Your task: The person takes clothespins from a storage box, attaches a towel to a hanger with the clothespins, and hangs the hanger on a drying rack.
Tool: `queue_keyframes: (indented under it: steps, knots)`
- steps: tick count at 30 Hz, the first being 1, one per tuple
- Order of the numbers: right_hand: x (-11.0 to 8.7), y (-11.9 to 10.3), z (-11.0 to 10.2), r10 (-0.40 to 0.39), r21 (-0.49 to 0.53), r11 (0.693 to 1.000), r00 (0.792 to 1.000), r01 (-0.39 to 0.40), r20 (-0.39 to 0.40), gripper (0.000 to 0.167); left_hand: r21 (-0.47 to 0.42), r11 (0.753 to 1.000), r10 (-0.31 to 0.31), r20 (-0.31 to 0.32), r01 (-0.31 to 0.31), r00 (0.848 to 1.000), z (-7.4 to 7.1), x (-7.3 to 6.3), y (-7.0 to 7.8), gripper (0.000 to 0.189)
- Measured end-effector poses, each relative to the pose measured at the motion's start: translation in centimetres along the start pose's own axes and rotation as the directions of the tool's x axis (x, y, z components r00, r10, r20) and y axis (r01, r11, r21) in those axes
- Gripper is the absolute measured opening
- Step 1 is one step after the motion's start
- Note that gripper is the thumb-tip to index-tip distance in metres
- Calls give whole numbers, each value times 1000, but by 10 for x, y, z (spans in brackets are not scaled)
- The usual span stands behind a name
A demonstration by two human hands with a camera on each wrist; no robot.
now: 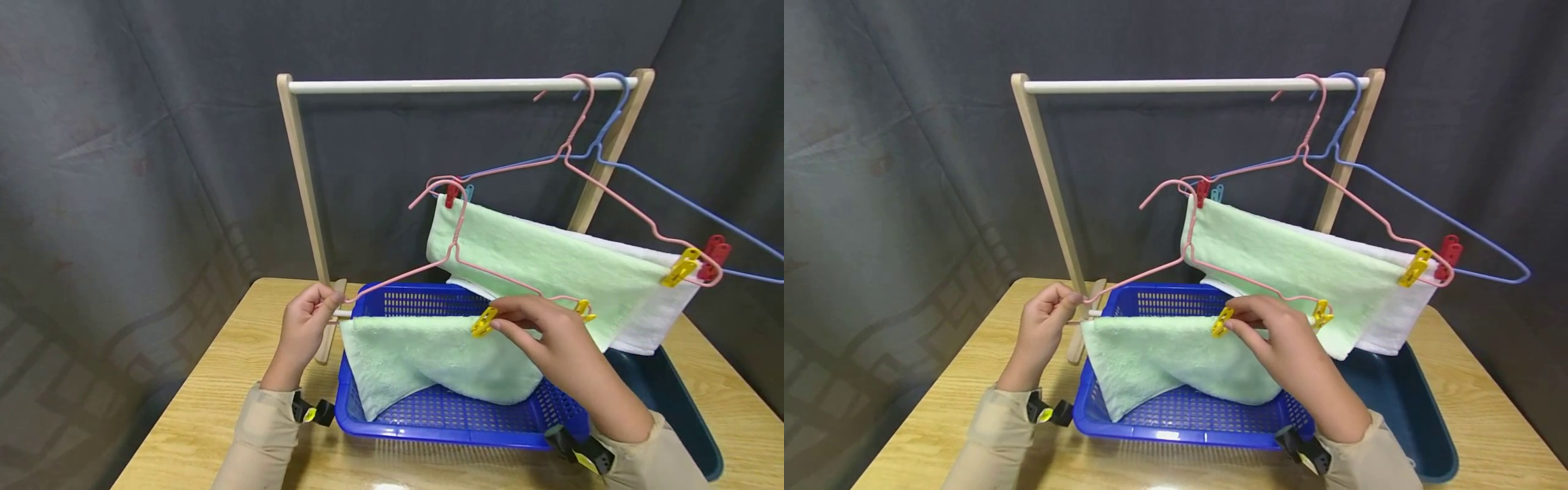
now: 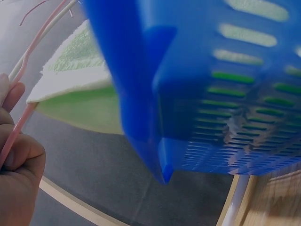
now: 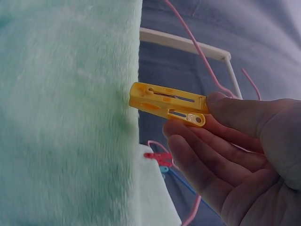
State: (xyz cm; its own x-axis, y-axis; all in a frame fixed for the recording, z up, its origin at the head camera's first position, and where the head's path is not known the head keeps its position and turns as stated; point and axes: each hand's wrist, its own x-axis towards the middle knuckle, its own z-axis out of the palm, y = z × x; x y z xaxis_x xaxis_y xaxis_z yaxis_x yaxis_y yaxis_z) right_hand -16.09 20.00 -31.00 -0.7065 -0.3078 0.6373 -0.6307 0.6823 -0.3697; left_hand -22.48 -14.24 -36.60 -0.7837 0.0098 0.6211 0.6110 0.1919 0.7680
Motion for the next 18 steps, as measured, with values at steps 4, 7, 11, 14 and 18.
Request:
queue_keyframes:
  steps: [4, 7, 11, 14, 18]
  knots:
    - [6, -4, 7, -5, 33, 999, 1000, 5, -8, 25, 2, 1000, 1, -3, -1, 1000, 0, 0, 0, 17]
    - [10, -8, 13, -8, 71, 997, 1000, 8, -5, 25, 4, 1000, 5, -6, -5, 1000, 0, 0, 0, 17]
    - [14, -12, 21, 10, 110, 994, 1000, -11, 12, 24, 6, 1000, 16, -9, -16, 1000, 0, 1, -1, 17]
    - [17, -16, 26, 33, 131, 991, 999, -36, 25, 23, 6, 1000, 25, -14, -25, 1000, 1, 1, -2, 17]
    - [21, -18, 34, 30, 160, 987, 999, -31, 10, 22, 11, 999, 35, -28, -35, 999, 1, 1, -2, 18]
